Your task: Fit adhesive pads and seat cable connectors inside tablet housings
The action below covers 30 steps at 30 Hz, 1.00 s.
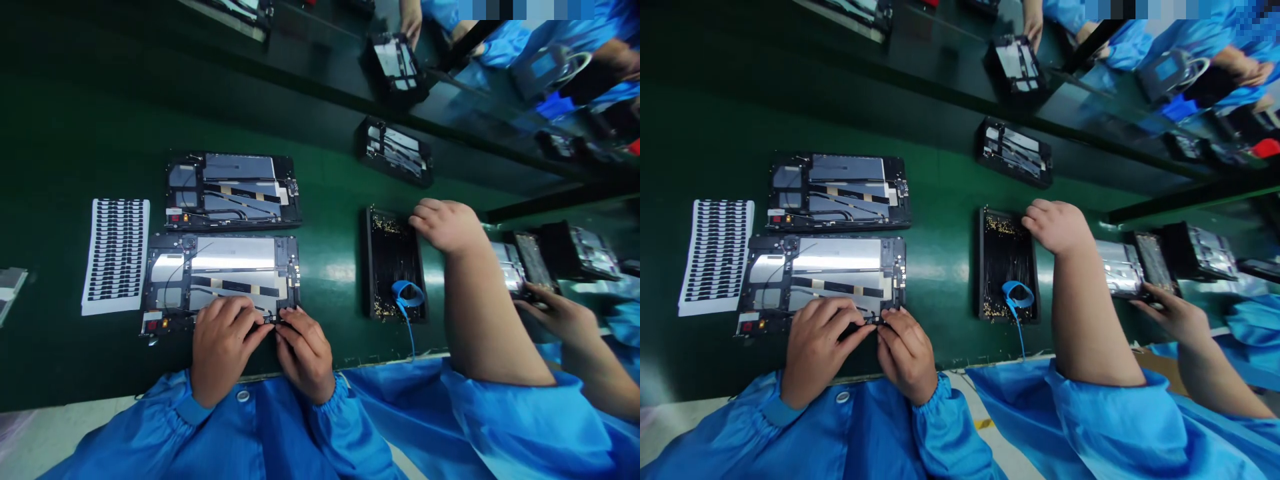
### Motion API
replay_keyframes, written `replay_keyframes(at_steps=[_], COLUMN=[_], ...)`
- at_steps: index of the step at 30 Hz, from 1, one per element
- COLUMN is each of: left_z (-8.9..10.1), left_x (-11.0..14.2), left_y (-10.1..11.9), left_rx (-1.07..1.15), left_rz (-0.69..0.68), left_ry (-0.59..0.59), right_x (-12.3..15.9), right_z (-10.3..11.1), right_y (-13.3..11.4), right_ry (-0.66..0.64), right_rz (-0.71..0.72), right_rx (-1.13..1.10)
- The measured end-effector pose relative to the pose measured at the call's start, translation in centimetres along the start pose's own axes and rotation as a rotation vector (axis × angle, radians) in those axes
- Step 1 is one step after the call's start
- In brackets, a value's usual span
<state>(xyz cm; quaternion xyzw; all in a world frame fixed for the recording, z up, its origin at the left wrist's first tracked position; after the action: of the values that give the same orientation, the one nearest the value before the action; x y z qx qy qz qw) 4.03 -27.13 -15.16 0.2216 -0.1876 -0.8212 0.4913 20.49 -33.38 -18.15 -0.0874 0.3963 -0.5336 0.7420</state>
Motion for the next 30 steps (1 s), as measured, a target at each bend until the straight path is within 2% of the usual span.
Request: replay_keyframes(at_steps=[14,23,30], left_z=[0.4,0.6,1.1], left_x=[0.2,-0.4,0.1], left_y=[-0.8,-0.5,-1.1], left_rx=[0.146,0.104,0.173], left_rz=[-0.018,0.021,-0.055], left_ry=[-0.073,-0.11,-0.149], right_x=[0.5,0.1,0.5], right_z=[-0.1,0.0,-0.1], right_y=[0.4,0.4,0.5], right_ry=[-0.012,-0.002,-0.015], right_rz=[0.003,0.0,0.009], right_rx=[-0.005,-0.001,-0.003])
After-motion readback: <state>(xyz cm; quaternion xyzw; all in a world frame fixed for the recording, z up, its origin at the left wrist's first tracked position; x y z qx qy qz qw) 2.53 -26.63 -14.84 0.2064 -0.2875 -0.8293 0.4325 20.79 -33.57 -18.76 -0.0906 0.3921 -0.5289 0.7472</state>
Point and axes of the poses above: each hand's wrist, its own x-axis away from the middle knuckle, its own z-axis out of the back of the hand, y = z × x, the point moved 2 cm from there along -x, towards the middle knuckle, and after that the axes turned 1 degree about x, right-handed, at the moved point
